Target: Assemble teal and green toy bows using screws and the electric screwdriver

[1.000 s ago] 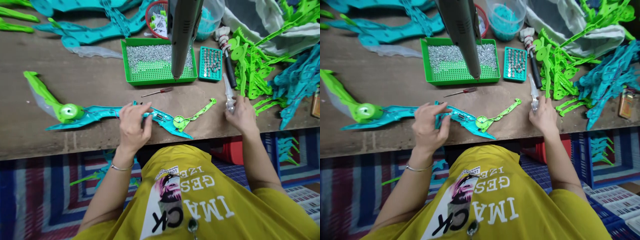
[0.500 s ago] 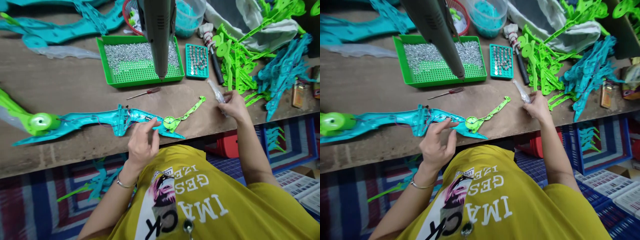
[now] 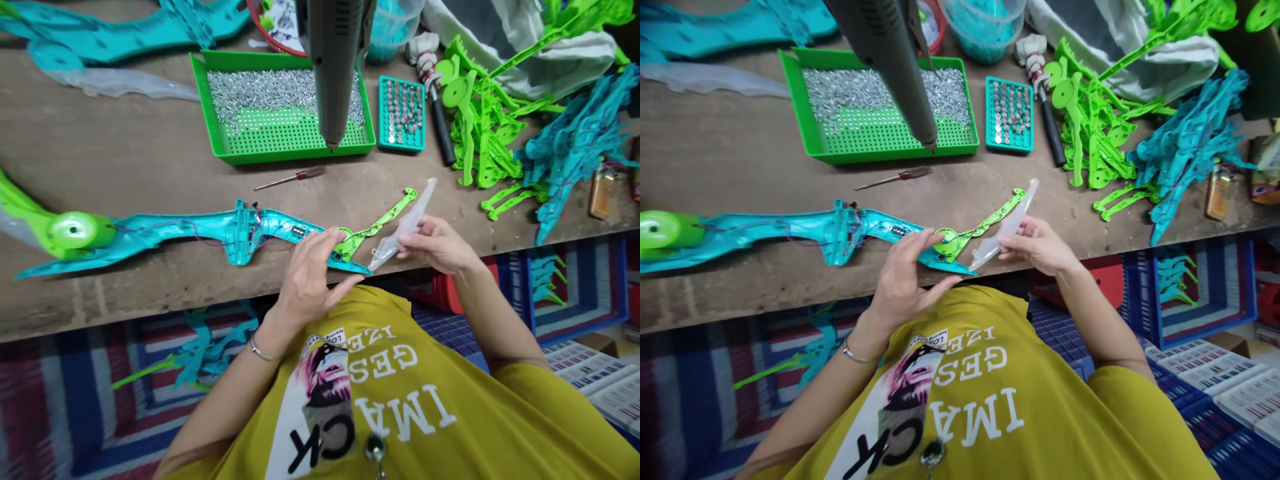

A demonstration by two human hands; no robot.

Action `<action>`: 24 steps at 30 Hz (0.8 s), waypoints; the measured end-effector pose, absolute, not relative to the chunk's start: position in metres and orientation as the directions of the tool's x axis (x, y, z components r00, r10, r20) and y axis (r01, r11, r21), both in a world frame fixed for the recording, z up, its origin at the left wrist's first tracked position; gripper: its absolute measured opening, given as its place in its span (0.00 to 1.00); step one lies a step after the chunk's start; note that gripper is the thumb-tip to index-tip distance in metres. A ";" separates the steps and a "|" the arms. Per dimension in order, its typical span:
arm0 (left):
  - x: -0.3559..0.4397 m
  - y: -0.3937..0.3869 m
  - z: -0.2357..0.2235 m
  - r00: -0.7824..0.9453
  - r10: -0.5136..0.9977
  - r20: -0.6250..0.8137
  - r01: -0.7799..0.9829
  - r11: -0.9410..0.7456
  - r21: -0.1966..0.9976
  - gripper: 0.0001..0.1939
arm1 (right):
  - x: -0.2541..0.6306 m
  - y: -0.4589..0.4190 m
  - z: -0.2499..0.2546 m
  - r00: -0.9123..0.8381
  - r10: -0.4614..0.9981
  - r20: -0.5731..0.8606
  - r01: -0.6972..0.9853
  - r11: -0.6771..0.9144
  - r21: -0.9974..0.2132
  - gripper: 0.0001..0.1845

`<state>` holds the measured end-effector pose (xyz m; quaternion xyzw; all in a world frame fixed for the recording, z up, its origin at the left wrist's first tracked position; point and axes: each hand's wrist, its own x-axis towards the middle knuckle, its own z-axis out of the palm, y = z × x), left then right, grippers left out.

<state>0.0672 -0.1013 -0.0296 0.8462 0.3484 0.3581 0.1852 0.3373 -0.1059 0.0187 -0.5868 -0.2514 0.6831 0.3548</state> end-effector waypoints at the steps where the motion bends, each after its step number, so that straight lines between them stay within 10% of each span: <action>1: 0.070 -0.099 -0.032 0.525 0.717 0.459 0.457 -0.692 0.558 0.50 | 0.331 -0.107 0.013 -0.064 0.766 -0.640 -0.224 -0.636 -0.739 0.27; 18: 0.078 -0.092 -0.044 0.550 0.723 0.417 0.476 -0.682 0.555 0.52 | 0.305 -0.108 -0.011 0.029 0.738 -0.674 -0.271 -0.643 -0.716 0.29; 24: 0.080 -0.090 -0.051 0.581 0.686 0.438 0.499 -0.725 0.474 0.28 | 0.301 -0.106 -0.008 0.070 0.667 -0.742 -0.211 -0.717 -0.664 0.22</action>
